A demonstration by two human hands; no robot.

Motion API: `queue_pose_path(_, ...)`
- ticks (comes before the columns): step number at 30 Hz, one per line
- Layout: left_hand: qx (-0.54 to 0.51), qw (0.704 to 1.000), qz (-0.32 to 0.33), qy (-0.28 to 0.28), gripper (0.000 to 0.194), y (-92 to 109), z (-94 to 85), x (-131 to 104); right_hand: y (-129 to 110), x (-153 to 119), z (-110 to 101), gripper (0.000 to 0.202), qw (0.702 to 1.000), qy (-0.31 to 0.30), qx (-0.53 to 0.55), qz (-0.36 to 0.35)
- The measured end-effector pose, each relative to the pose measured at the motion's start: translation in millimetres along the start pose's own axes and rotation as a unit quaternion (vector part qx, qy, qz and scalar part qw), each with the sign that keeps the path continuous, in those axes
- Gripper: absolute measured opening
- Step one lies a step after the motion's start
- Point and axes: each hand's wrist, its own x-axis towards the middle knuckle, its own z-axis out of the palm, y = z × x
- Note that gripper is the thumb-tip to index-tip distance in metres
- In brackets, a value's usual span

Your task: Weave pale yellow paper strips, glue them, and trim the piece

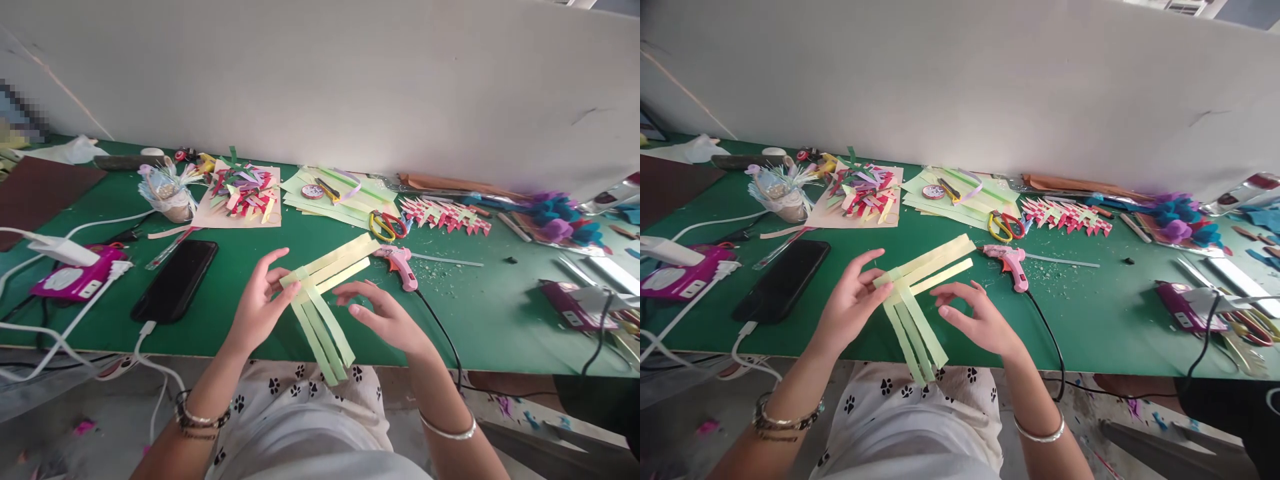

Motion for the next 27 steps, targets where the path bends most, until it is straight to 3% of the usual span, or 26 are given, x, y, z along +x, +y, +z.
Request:
queue_pose_path(2, 0.072, 0.997, -0.018, -0.034, 0.045, -17, -0.7, 8, 9, -3, 2, 0.028, 0.999, 0.042, -0.003, 0.029)
queue_pose_path(5, 0.254, 0.964, -0.019, -0.072, 0.039, -37, -0.3, 13, 24, -6, 4, 0.027, 0.992, 0.093, -0.042, 0.080)
queue_pose_path(9, 0.424, 0.901, 0.095, 0.004, 0.035, -41, 3.7, 8, 33, -7, 5, 0.023, 0.981, 0.114, -0.126, 0.091)
queue_pose_path(12, 0.430, 0.891, 0.146, 0.010, 0.033, -36, 7.1, -1, 28, -2, 7, 0.022, 0.976, 0.103, -0.183, 0.055)
queue_pose_path(17, 0.374, 0.895, 0.203, -0.132, 0.026, -42, 6.2, -11, 19, 8, 28, 0.030, 0.969, 0.004, -0.234, -0.077)
queue_pose_path(22, 0.364, 0.891, 0.234, -0.136, 0.033, -54, -1.4, -13, 20, 12, 51, 0.034, 0.949, -0.082, -0.280, -0.123)
queue_pose_path(27, 0.371, 0.881, 0.261, -0.137, 0.031, -56, -5.3, -15, 24, 8, 49, 0.036, 0.940, -0.105, -0.299, -0.128)
